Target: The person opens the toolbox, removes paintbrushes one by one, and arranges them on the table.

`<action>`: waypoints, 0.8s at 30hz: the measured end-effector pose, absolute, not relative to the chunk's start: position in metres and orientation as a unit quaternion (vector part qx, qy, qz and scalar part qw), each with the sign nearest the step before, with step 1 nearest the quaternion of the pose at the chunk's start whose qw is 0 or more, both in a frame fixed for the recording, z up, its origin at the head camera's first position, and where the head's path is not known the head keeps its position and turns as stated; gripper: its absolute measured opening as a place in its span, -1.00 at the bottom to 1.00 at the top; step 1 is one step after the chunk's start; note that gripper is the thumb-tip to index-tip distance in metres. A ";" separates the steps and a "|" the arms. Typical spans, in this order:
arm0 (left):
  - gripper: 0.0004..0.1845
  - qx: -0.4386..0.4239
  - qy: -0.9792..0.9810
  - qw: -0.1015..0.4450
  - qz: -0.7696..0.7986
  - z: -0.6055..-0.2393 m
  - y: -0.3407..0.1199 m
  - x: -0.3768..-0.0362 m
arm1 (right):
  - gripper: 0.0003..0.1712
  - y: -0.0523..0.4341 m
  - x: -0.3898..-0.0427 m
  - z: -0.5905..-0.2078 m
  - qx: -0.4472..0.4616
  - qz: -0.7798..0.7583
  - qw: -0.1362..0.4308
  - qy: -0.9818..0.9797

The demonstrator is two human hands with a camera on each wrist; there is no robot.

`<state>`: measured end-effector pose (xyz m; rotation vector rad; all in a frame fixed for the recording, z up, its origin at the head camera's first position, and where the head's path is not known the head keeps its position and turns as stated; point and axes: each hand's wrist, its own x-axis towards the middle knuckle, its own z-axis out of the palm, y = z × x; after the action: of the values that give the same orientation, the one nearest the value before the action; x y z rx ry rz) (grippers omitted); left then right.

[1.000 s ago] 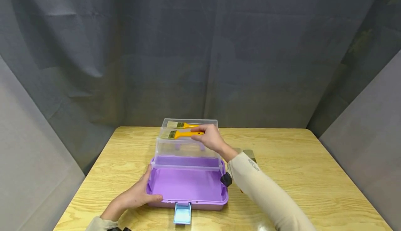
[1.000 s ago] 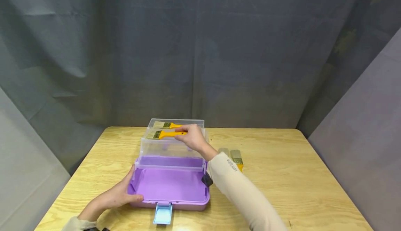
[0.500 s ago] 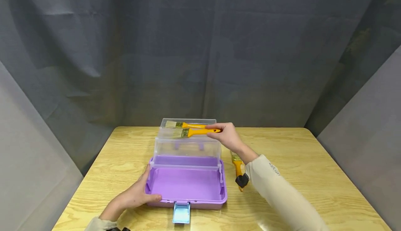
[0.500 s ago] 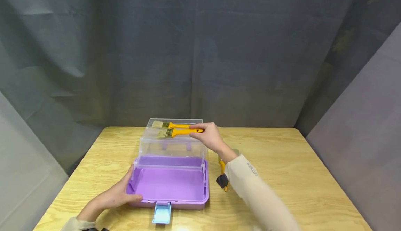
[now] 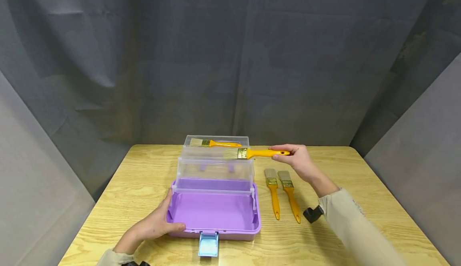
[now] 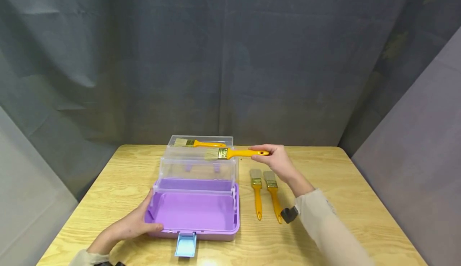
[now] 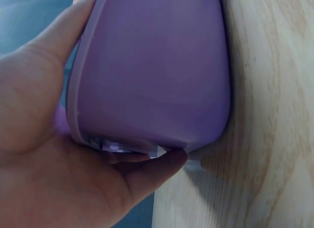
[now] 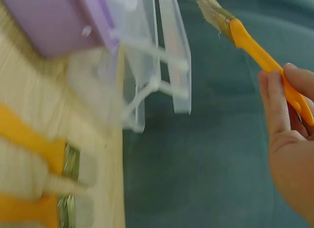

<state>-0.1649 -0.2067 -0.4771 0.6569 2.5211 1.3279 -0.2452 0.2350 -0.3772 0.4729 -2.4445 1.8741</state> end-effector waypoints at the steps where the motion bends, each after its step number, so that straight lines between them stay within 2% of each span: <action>1: 0.32 0.221 0.859 0.111 0.449 -0.477 -0.207 -0.165 | -0.52 0.242 -0.245 -0.380 0.146 0.603 0.011 -0.784; 7: 0.32 0.217 0.859 0.115 0.450 -0.476 -0.207 -0.165 | -0.49 0.281 -0.238 -0.394 0.125 0.638 -0.011 -0.760; 17: 0.33 0.223 0.856 0.111 0.452 -0.476 -0.207 -0.164 | -0.63 0.348 -0.226 -0.417 0.114 0.751 -0.058 -0.648; 24: 0.33 0.215 0.859 0.118 0.449 -0.476 -0.207 -0.165 | -0.59 0.393 -0.223 -0.439 0.105 0.788 -0.067 -0.603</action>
<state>-0.1647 -0.2072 -0.4760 0.6278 2.5134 1.3143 -0.2234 0.3931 -0.4394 0.3456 -1.9794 2.5877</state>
